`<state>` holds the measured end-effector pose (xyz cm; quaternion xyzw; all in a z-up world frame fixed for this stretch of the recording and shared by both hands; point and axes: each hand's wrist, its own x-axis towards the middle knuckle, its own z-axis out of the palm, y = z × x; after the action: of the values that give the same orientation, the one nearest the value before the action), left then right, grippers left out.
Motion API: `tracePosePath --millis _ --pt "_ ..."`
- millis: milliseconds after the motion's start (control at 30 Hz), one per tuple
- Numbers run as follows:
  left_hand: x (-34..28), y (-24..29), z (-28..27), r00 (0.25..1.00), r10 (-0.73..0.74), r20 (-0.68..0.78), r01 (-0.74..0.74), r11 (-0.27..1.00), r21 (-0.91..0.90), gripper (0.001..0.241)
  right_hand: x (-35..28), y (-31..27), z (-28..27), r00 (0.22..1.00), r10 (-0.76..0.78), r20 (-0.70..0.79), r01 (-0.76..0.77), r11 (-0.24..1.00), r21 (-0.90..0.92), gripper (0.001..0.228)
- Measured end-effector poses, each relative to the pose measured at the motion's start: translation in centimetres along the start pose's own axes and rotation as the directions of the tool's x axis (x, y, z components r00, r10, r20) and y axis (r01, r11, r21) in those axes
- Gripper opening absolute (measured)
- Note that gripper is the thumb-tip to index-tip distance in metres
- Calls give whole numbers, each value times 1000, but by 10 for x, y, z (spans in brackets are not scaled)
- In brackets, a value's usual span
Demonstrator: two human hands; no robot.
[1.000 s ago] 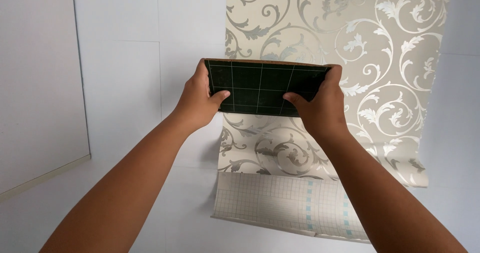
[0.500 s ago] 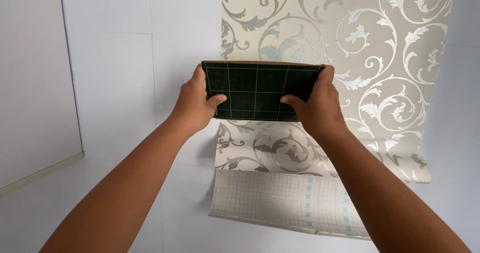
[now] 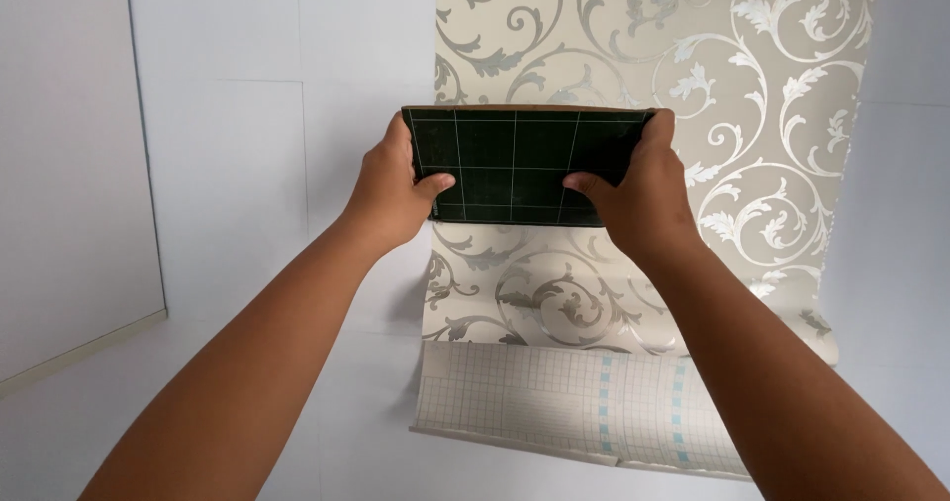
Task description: Applying a patterned decorative wrap to a white surface by peeling the backing and smoothing it with a tool
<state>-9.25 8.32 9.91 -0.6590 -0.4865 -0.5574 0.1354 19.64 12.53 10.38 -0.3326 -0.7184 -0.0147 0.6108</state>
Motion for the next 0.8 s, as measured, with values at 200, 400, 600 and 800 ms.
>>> tracePosePath --millis 200,400,600,800 --pt "-15 1 21 996 -76 37 74 996 54 70 -18 28 16 995 88 44 -88 996 -7 75" --pt "-26 -8 25 992 -110 57 105 991 88 74 -19 36 19 992 70 103 -68 997 -23 76" --pt "-32 -22 28 998 -34 55 31 998 47 69 -26 38 18 990 70 126 -62 996 -65 78" --pt "-9 -3 23 1000 -14 -7 14 1000 24 71 -5 19 -1 998 29 55 -27 999 -39 76"
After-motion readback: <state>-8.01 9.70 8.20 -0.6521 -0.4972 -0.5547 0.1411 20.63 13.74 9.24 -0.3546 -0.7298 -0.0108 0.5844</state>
